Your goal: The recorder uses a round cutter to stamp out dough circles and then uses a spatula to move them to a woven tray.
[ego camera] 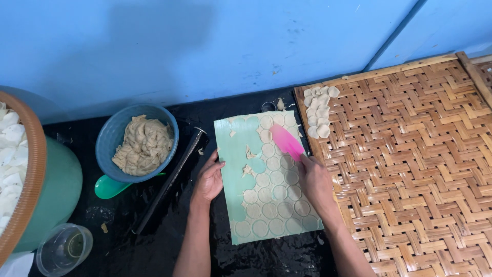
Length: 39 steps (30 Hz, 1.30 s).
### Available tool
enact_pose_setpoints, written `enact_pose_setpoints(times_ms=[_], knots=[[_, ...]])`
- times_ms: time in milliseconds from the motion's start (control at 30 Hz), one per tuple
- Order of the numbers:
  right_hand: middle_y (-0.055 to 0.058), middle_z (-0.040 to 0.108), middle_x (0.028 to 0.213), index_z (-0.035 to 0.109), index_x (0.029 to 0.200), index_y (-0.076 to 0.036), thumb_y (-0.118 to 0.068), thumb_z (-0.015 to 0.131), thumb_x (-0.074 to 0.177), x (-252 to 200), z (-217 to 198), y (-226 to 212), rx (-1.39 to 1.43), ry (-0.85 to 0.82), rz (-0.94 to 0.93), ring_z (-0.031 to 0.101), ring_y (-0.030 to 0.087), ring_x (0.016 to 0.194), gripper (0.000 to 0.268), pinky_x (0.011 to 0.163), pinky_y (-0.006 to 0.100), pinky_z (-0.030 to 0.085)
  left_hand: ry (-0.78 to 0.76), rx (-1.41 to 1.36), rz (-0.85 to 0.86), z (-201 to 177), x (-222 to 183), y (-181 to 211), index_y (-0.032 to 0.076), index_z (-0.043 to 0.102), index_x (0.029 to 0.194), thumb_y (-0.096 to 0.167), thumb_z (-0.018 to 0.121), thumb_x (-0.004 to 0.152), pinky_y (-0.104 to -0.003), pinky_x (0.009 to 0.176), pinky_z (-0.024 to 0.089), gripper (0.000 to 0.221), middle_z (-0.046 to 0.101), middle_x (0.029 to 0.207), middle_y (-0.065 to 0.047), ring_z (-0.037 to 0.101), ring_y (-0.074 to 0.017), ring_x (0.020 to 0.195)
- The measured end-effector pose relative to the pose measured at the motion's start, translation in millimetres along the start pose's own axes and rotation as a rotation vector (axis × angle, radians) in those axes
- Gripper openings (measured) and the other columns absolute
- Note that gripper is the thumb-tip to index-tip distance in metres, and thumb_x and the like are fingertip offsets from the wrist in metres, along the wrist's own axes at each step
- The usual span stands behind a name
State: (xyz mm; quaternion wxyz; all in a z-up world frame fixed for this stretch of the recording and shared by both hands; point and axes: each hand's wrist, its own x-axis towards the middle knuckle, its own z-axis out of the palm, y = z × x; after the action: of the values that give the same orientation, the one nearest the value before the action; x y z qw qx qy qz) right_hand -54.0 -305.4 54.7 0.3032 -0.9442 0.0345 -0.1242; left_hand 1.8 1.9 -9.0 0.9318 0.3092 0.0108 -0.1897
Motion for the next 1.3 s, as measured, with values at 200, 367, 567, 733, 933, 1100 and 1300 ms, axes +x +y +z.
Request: enact_pose_setpoints(times_ms=[200, 367, 567, 733, 933, 1100, 1300], knots=[[0.022, 0.075, 0.091, 0.076, 0.112, -0.005, -0.022, 0.068, 0.089, 3.4, 14.6, 28.7, 0.087, -0.086, 0.119, 0.072, 0.039, 0.085, 0.03, 0.074, 0.046, 0.056, -0.034, -0.019, 0.002, 3.9, -0.8, 1.7, -0.001, 0.039, 0.154, -0.001, 0.053, 0.093, -0.036, 0.111, 0.043, 0.062, 0.061, 0.138, -0.014, 0.058, -0.0222, 0.128], [0.018, 0.077, 0.081, 0.075, 0.118, -0.006, -0.032, 0.068, 0.092, 5.5, 23.4, 45.1, 0.158, -0.178, 0.265, 0.075, 0.028, 0.07, 0.037, 0.067, 0.04, 0.057, 0.008, -0.017, -0.008, -3.9, 0.8, -1.5, 0.001, 0.04, 0.154, -0.002, 0.053, 0.092, -0.036, 0.11, 0.043, 0.063, 0.061, 0.138, -0.012, 0.058, -0.0211, 0.128], [0.007, 0.074, 0.068, 0.076, 0.119, -0.004, -0.034, 0.067, 0.094, 3.3, 11.9, 37.3, 0.369, -0.291, 0.39, 0.063, 0.011, 0.057, 0.04, 0.056, 0.03, 0.05, 0.015, -0.01, -0.013, -4.8, 1.9, -2.3, 0.002, 0.041, 0.154, -0.001, 0.053, 0.093, -0.036, 0.11, 0.043, 0.063, 0.061, 0.138, -0.012, 0.058, -0.021, 0.128], [-0.002, 0.062, 0.064, 0.078, 0.114, -0.002, -0.033, 0.066, 0.097, -2.0, 10.5, 43.7, 0.518, -0.344, 0.396, 0.051, 0.006, 0.055, 0.038, 0.05, 0.025, 0.041, 0.01, -0.01, -0.002, -2.2, 1.2, -1.7, 0.001, 0.04, 0.154, -0.001, 0.053, 0.092, -0.036, 0.111, 0.044, 0.063, 0.061, 0.138, -0.012, 0.059, -0.0209, 0.128], [-0.006, 0.056, 0.066, 0.08, 0.112, -0.002, -0.031, 0.064, 0.098, -7.4, -10.1, 41.5, 0.768, -0.432, 0.5, 0.045, 0.004, 0.054, 0.036, 0.047, 0.023, 0.034, 0.023, -0.011, -0.014, -4.2, 1.3, -2.1, 0.002, 0.041, 0.154, -0.001, 0.053, 0.093, -0.036, 0.109, 0.044, 0.062, 0.062, 0.137, -0.012, 0.059, -0.0212, 0.126], [0.002, 0.06, 0.062, 0.079, 0.111, -0.001, -0.032, 0.063, 0.1, -2.8, -36.0, 63.0, 0.623, -0.183, 0.541, 0.052, 0.011, 0.051, 0.036, 0.046, 0.027, 0.038, 0.014, -0.006, -0.011, 0.9, 0.2, 0.2, 0.0, 0.041, 0.153, -0.001, 0.053, 0.093, -0.038, 0.11, 0.043, 0.062, 0.062, 0.137, -0.012, 0.058, -0.0223, 0.127], [0.025, 0.075, 0.097, 0.074, 0.123, -0.001, -0.038, 0.067, 0.1, 36.6, -23.2, 142.2, 0.033, 0.207, 0.359, 0.074, 0.033, 0.088, 0.045, 0.075, 0.041, 0.056, 0.027, -0.007, -0.004, 2.3, -0.1, -0.3, 0.001, 0.041, 0.154, -0.001, 0.053, 0.092, -0.036, 0.112, 0.042, 0.063, 0.061, 0.139, -0.012, 0.057, -0.0209, 0.13]])
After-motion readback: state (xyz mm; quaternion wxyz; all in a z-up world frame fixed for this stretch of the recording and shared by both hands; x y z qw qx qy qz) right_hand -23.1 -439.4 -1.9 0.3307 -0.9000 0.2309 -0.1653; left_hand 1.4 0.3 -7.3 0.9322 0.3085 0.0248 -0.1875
